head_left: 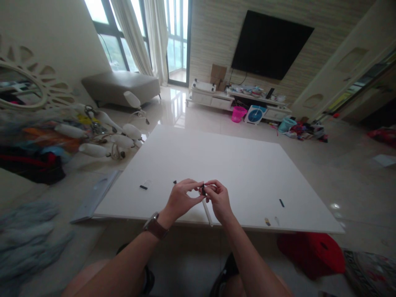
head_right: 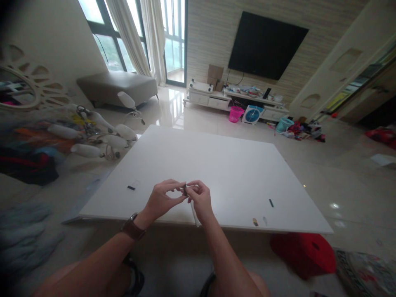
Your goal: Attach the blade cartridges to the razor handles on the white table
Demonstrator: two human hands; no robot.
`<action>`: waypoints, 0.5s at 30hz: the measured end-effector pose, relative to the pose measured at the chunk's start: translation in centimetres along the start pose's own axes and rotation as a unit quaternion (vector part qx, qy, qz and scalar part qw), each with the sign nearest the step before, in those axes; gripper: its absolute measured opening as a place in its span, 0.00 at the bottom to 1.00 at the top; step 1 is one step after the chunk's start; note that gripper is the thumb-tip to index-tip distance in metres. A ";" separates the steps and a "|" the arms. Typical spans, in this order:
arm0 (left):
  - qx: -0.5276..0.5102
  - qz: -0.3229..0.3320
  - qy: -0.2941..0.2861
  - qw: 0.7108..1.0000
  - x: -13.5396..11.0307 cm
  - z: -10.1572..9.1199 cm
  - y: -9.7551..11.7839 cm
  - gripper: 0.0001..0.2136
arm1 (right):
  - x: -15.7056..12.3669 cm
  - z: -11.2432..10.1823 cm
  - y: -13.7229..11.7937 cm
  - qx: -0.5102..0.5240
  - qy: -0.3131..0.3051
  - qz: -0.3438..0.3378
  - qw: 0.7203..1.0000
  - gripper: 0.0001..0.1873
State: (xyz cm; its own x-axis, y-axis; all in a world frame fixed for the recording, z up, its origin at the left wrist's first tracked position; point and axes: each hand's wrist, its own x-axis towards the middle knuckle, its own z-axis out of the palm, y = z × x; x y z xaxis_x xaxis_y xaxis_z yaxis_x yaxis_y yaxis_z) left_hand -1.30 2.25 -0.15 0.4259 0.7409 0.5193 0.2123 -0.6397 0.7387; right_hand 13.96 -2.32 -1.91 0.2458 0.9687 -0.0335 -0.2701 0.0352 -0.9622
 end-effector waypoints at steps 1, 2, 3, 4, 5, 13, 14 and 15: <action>-0.003 -0.001 0.003 1.000 0.0 0.0 0.0 0.15 | 0.0 0.0 -0.1 -0.005 -0.004 0.003 1.000 0.12; -0.006 -0.003 0.006 1.000 0.1 -0.1 -0.1 0.15 | 0.0 0.0 -0.1 -0.008 -0.010 0.007 1.000 0.12; -0.008 -0.004 0.009 1.000 0.1 -0.1 -0.1 0.15 | 0.0 0.0 -0.2 -0.009 -0.013 0.011 1.000 0.13; -0.008 -0.004 0.011 1.000 0.1 -0.1 -0.2 0.15 | 0.0 -0.1 -0.3 -0.009 -0.015 0.013 1.000 0.13; -0.007 -0.003 0.010 1.000 0.1 -0.1 -0.3 0.15 | 0.1 -0.1 -0.3 -0.009 -0.014 0.016 1.000 0.13; 0.021 -0.005 -0.006 1.000 0.0 0.1 -0.8 0.15 | 0.2 -0.4 -0.3 -0.038 0.005 0.002 0.999 0.12; 0.028 -0.009 -0.003 1.000 0.0 0.1 -0.9 0.15 | 0.2 -0.4 -0.3 -0.051 0.015 -0.003 0.999 0.13; 0.036 -0.011 -0.002 0.999 -0.1 0.1 -1.0 0.15 | 0.2 -0.5 -0.3 -0.066 0.023 -0.008 0.998 0.13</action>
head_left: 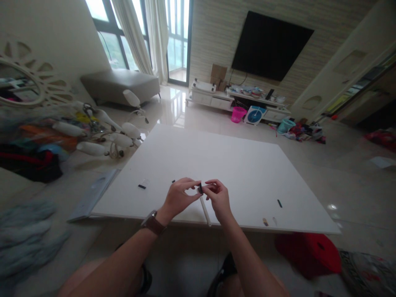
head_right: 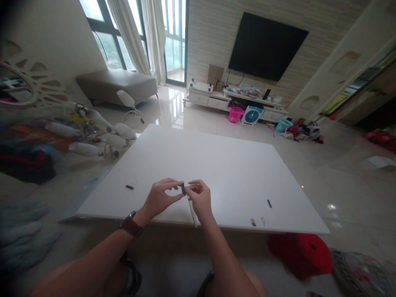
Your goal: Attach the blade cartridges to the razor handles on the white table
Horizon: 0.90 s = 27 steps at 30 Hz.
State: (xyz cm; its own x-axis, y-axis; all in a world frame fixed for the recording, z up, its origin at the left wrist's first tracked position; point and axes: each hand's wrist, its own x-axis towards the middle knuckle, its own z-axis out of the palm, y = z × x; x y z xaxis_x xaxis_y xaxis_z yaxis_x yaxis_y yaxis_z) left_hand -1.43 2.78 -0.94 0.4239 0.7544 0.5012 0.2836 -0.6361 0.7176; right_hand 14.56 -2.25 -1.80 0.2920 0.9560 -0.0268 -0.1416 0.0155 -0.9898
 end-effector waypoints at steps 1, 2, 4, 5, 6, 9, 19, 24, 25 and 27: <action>0.008 0.000 0.000 1.000 0.0 0.0 -0.1 0.15 | 0.0 -0.1 0.0 -0.017 0.006 -0.005 1.000 0.13; 0.018 0.003 -0.002 1.000 -0.1 0.0 -0.2 0.16 | -0.1 -0.1 0.0 -0.036 0.011 -0.009 0.999 0.14; 0.038 0.019 -0.010 0.999 -0.2 0.1 -0.4 0.16 | -0.2 -0.2 -0.1 -0.083 0.022 -0.019 0.996 0.13; 0.048 0.028 -0.013 0.998 -0.3 0.1 -0.5 0.16 | -0.3 -0.2 -0.2 -0.107 0.031 -0.027 0.993 0.12; 0.056 0.034 -0.015 0.998 -0.3 0.2 -0.6 0.16 | -0.4 -0.1 -0.2 -0.128 0.039 -0.036 0.990 0.11; 0.069 0.035 -0.021 0.997 -0.4 0.3 -0.6 0.16 | -0.7 0.0 -0.5 -0.172 0.050 -0.059 0.982 0.10; 0.099 0.004 -0.021 0.995 -0.3 -0.3 -1.0 0.15 | -0.3 -0.5 -0.1 -0.210 0.061 -0.085 0.972 0.07; 0.112 0.031 -0.037 0.992 -0.5 0.1 -1.0 0.17 | -0.6 0.2 0.0 -0.213 0.017 -0.070 0.974 0.07; 0.115 0.035 -0.041 0.992 -0.5 0.2 -1.0 0.16 | -0.6 0.3 0.0 -0.219 0.020 -0.070 0.973 0.07; 0.117 0.041 -0.047 0.991 -0.5 0.4 -0.8 0.15 | -0.6 0.3 0.0 -0.228 0.024 -0.067 0.971 0.07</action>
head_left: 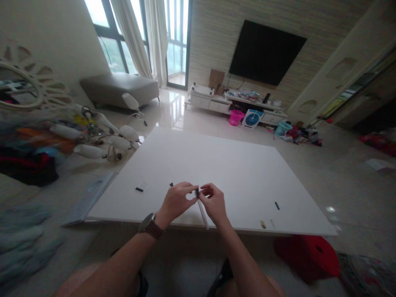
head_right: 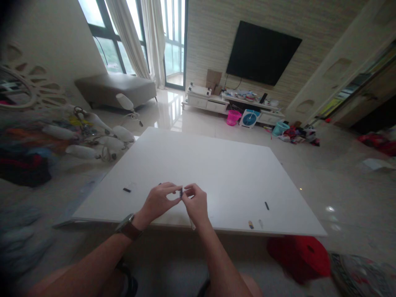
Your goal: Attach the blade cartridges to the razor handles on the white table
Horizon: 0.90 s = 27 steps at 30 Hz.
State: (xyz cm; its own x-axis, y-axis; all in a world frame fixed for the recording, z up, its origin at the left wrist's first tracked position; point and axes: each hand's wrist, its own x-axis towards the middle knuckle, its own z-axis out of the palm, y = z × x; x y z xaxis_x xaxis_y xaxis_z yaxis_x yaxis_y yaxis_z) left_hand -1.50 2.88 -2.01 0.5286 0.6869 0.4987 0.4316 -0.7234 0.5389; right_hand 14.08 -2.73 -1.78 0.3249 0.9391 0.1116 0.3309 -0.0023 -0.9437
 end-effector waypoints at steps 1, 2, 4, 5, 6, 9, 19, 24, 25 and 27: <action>0.002 0.004 -0.004 1.000 0.0 0.1 0.1 0.15 | 0.0 0.0 0.0 -0.004 -0.001 0.001 1.000 0.07; 0.006 0.008 -0.008 1.000 0.0 0.1 0.2 0.15 | 0.0 -0.1 0.1 -0.009 -0.002 0.002 1.000 0.07; 0.014 0.012 -0.018 1.000 -0.1 0.2 0.5 0.15 | 0.0 -0.2 0.1 -0.017 -0.004 0.004 1.000 0.07; 0.017 0.012 -0.021 1.000 -0.1 0.3 0.6 0.15 | -0.1 -0.3 0.2 -0.019 -0.002 0.005 1.000 0.06; 0.019 0.011 -0.023 0.999 -0.2 0.3 0.7 0.15 | -0.1 -0.3 0.2 -0.019 0.001 0.006 1.000 0.06; 0.029 0.006 -0.021 0.999 -0.3 0.4 0.7 0.14 | 0.1 -0.4 0.2 -0.014 -0.003 0.000 1.000 0.07; 0.024 -0.018 -0.036 0.999 0.0 0.2 0.7 0.14 | 0.0 -0.1 0.3 -0.048 -0.017 -0.030 0.998 0.08; 0.004 -0.073 -0.032 0.997 0.1 0.1 0.8 0.14 | -0.1 -0.1 0.1 -0.067 -0.013 -0.057 0.996 0.04; 0.004 -0.082 -0.032 0.996 0.1 0.1 0.8 0.14 | -0.1 -0.1 0.0 -0.070 -0.014 -0.062 0.996 0.03; 0.005 -0.090 -0.036 0.995 0.2 0.1 0.8 0.14 | 0.0 0.0 0.0 -0.074 -0.012 -0.062 0.995 0.03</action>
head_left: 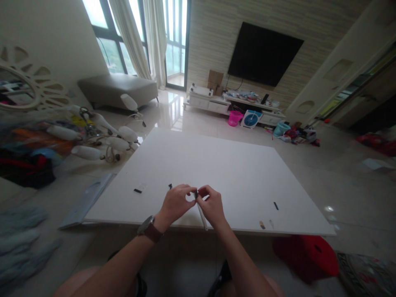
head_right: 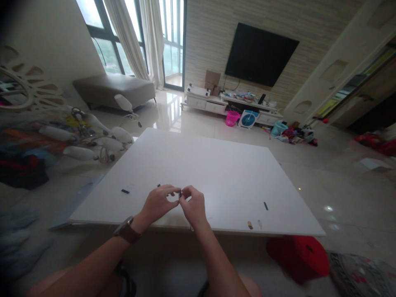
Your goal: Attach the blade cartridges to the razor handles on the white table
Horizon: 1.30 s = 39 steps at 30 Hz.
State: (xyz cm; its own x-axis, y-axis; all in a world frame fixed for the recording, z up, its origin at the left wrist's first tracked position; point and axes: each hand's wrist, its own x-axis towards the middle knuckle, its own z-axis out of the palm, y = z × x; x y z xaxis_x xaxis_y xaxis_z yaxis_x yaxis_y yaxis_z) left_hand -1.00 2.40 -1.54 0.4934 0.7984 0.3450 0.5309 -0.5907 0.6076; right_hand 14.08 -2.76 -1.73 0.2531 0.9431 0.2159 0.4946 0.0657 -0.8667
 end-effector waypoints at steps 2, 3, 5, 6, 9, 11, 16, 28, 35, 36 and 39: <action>0.003 0.002 -0.002 1.000 0.0 0.0 0.1 0.14 | 0.1 0.0 -0.1 -0.001 0.006 0.006 1.000 0.02; 0.005 0.004 -0.001 1.000 0.1 0.0 0.1 0.14 | 0.1 0.0 -0.1 0.000 0.009 0.009 1.000 0.02; 0.008 0.008 0.003 1.000 0.1 0.0 0.1 0.13 | 0.1 0.0 -0.1 0.001 0.012 0.010 1.000 0.01; 0.009 0.010 0.004 1.000 0.1 0.0 0.1 0.13 | 0.1 -0.1 -0.1 0.001 0.012 0.010 1.000 0.01; 0.010 0.013 0.004 1.000 0.0 0.1 0.1 0.13 | 0.1 -0.1 -0.1 -0.001 0.011 0.012 1.000 0.01; 0.010 0.006 0.004 1.000 0.0 0.0 0.0 0.13 | 0.1 -0.2 0.0 -0.005 0.013 0.010 1.000 0.02; 0.006 -0.020 0.016 1.000 0.0 -0.1 -0.2 0.14 | 0.1 -0.4 0.3 -0.007 0.029 0.016 0.999 0.03; -0.037 0.015 0.036 0.999 -0.1 0.3 -0.2 0.12 | 0.4 -0.1 0.8 0.100 0.004 0.061 0.993 0.05; -0.055 0.029 0.037 0.997 -0.1 0.9 -0.5 0.12 | 0.6 -0.1 0.9 0.119 0.005 0.065 0.991 0.05; -0.056 0.032 0.037 0.997 -0.2 0.9 -0.5 0.13 | 0.6 -0.1 0.9 0.118 0.005 0.063 0.991 0.05; -0.063 0.040 0.034 0.997 -0.2 1.0 -0.5 0.13 | 0.6 -0.1 1.0 0.111 0.002 0.061 0.992 0.05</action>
State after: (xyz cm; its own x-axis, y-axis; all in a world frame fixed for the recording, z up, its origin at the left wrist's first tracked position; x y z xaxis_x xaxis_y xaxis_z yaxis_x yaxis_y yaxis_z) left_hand -0.66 2.46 -2.63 0.4797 0.7584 0.4413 0.3985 -0.6364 0.6605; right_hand 14.81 -2.21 -2.44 0.3044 0.9468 0.1043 0.2647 0.0211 -0.9641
